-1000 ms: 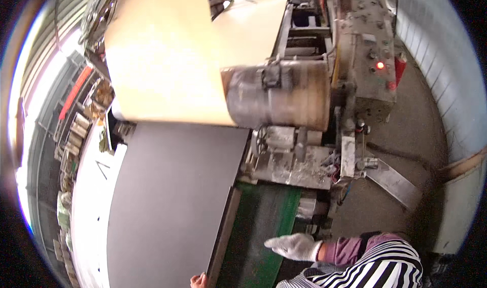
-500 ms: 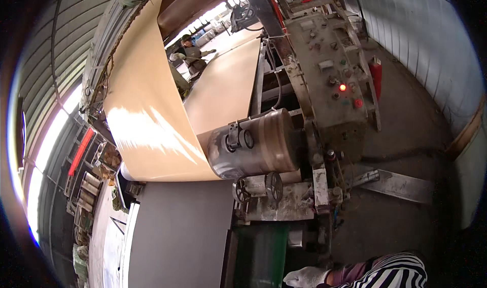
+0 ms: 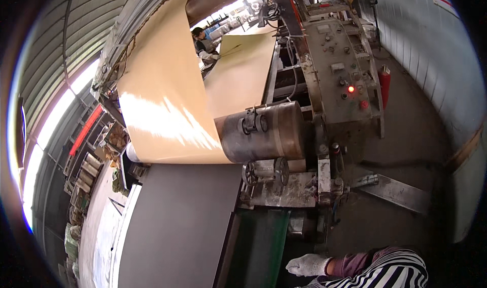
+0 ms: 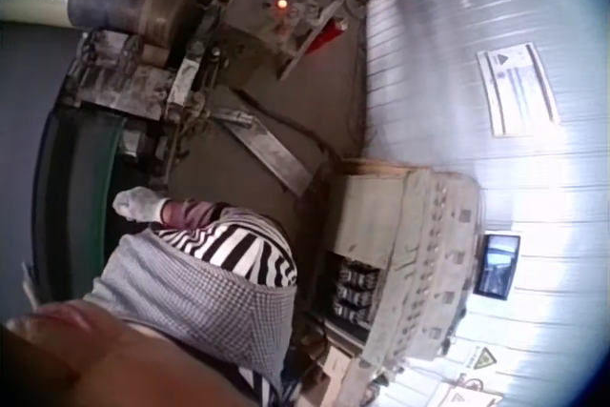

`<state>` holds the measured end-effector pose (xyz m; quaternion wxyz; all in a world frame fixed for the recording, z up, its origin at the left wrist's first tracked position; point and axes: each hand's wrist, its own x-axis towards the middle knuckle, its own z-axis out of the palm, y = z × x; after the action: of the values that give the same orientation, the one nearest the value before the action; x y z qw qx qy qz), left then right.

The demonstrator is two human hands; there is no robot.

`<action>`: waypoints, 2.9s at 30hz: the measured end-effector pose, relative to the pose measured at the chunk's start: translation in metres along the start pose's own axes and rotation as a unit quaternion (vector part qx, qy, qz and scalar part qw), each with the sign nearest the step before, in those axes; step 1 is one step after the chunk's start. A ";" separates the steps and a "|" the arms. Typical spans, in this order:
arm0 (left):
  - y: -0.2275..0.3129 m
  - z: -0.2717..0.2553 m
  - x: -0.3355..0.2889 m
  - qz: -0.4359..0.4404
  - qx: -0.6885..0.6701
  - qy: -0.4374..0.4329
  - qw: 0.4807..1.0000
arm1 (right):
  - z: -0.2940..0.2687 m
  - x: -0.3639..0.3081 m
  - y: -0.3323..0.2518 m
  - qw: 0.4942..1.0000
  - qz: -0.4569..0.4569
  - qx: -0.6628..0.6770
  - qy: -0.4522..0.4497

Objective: Operating an industrial sheet production machine by aligning and managing large flat material sheets on a conveyor belt.

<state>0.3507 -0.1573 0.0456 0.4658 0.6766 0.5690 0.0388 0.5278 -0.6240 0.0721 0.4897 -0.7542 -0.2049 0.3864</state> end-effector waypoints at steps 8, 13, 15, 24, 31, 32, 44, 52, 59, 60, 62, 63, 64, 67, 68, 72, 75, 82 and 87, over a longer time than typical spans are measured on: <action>-0.104 -0.111 0.003 0.110 0.388 0.117 0.908 | -0.004 -0.008 -0.018 0.979 -0.016 -0.196 0.045; -0.100 -0.085 0.045 0.218 0.225 0.056 0.948 | 0.037 0.009 -0.055 0.950 -0.166 -0.249 0.085; -0.097 -0.088 0.047 0.201 0.019 -0.029 0.979 | 0.059 0.012 -0.068 0.943 -0.212 -0.246 0.069; -0.131 -0.153 0.007 0.006 0.479 0.009 0.878 | 0.070 0.007 -0.077 0.940 -0.156 -0.302 0.036; -0.061 -0.055 0.004 0.137 0.468 0.084 0.869 | 0.077 0.036 -0.093 0.964 -0.061 -0.255 0.048; -0.050 -0.046 -0.001 0.139 0.454 0.090 0.875 | 0.085 0.045 -0.098 0.973 -0.043 -0.222 0.047; -0.153 -0.174 -0.011 0.202 0.161 0.340 0.904 | 0.296 0.237 -0.192 0.853 -0.394 -0.323 -0.113; -0.297 -0.303 0.010 -0.069 0.271 0.364 0.888 | 0.301 0.284 -0.186 0.861 -0.178 -0.473 -0.059; -0.274 -0.289 0.025 0.002 0.276 0.305 0.911 | 0.213 0.309 -0.193 0.784 -0.148 -0.602 -0.037; -0.264 -0.280 0.026 0.032 0.289 0.288 0.912 | 0.200 0.312 -0.193 0.776 -0.169 -0.608 -0.009; -0.242 -0.255 0.022 0.097 0.291 0.255 0.917 | 0.170 0.320 -0.193 0.772 -0.120 -0.625 0.011; -0.232 -0.243 0.021 0.120 0.308 0.252 0.909 | 0.155 0.327 -0.194 0.782 -0.094 -0.616 0.028; -0.223 -0.234 0.022 0.118 0.292 0.231 0.920 | 0.143 0.329 -0.190 0.783 -0.068 -0.617 0.036; -0.208 -0.221 0.022 0.173 0.283 0.148 0.932 | 0.108 0.343 -0.179 0.812 -0.010 -0.581 0.059; -0.206 -0.222 0.023 0.165 0.194 0.105 0.961 | 0.097 0.348 -0.174 0.813 0.013 -0.577 0.074; -0.200 -0.226 0.024 0.389 0.273 0.093 0.875 | 0.052 0.363 -0.158 0.831 0.081 -0.535 0.130; -0.182 -0.214 0.021 0.322 0.295 0.067 0.897 | 0.009 0.372 -0.155 0.854 0.095 -0.484 0.164; -0.089 -0.129 0.021 0.434 0.403 -0.001 0.806 | -0.064 0.411 -0.128 0.801 0.135 -0.508 0.285; -0.026 -0.064 0.017 0.407 0.444 -0.016 0.799 | -0.090 0.422 -0.111 0.745 0.137 -0.620 0.206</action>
<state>0.3002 -0.1081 0.0557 0.0649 0.9789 0.1892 -0.0427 0.8668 -0.3380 0.0304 -0.1136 -0.9729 -0.1879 0.0724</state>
